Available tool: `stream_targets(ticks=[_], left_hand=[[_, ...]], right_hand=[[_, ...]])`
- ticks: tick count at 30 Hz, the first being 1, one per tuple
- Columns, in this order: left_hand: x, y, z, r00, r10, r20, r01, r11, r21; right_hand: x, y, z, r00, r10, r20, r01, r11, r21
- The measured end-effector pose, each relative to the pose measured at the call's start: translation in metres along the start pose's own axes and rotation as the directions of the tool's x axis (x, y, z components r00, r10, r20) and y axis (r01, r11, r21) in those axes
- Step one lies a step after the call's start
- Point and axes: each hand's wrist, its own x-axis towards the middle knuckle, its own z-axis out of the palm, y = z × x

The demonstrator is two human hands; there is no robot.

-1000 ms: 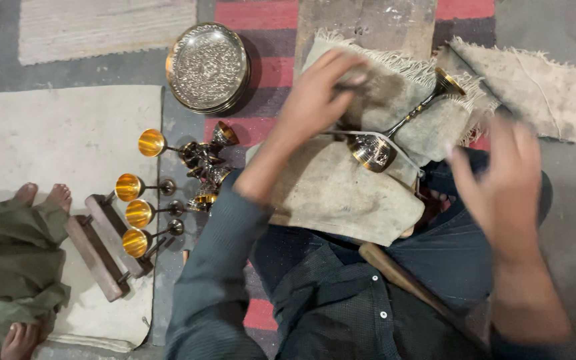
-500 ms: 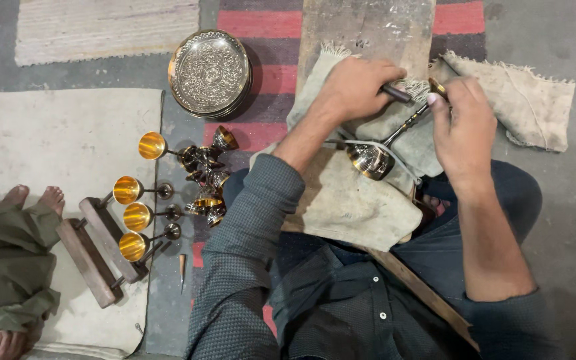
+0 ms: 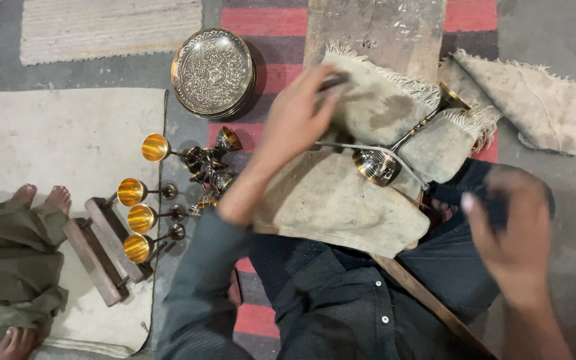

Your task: The person sits cross-legged on the floor holding a small brass vessel on a cloth over their lap. They hold a punch against the vessel's surface and repeatedly strike it with a wooden mallet, repositioning the punch to work different spots, with finished brass goblets and trays laid out beside them.

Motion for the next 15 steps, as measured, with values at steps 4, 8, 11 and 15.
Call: stream_targets(ticks=[4, 8, 11, 15], left_hand=[[-0.038, 0.006, -0.027, 0.969, -0.107, 0.223, 0.141, 0.979, -0.144], [-0.058, 0.033, -0.020, 0.922, -0.179, 0.342, 0.278, 0.923, -0.266], [-0.050, 0.046, 0.002, 0.955, -0.091, 0.281, 0.196, 0.907, -0.372], [-0.035, 0.050, 0.029, 0.903, -0.109, 0.415, 0.329, 0.796, -0.508]], right_hand=[[-0.093, 0.047, 0.002, 0.947, 0.022, 0.320, 0.046, 0.978, -0.203], [-0.172, 0.074, 0.037, 0.685, 0.184, 0.705, 0.167, 0.902, -0.398], [-0.204, 0.092, 0.038, 0.705, 0.314, 0.636, 0.018, 0.889, -0.458], [-0.199, 0.121, 0.019, 0.548, 0.596, 0.588, -0.482, 0.799, -0.360]])
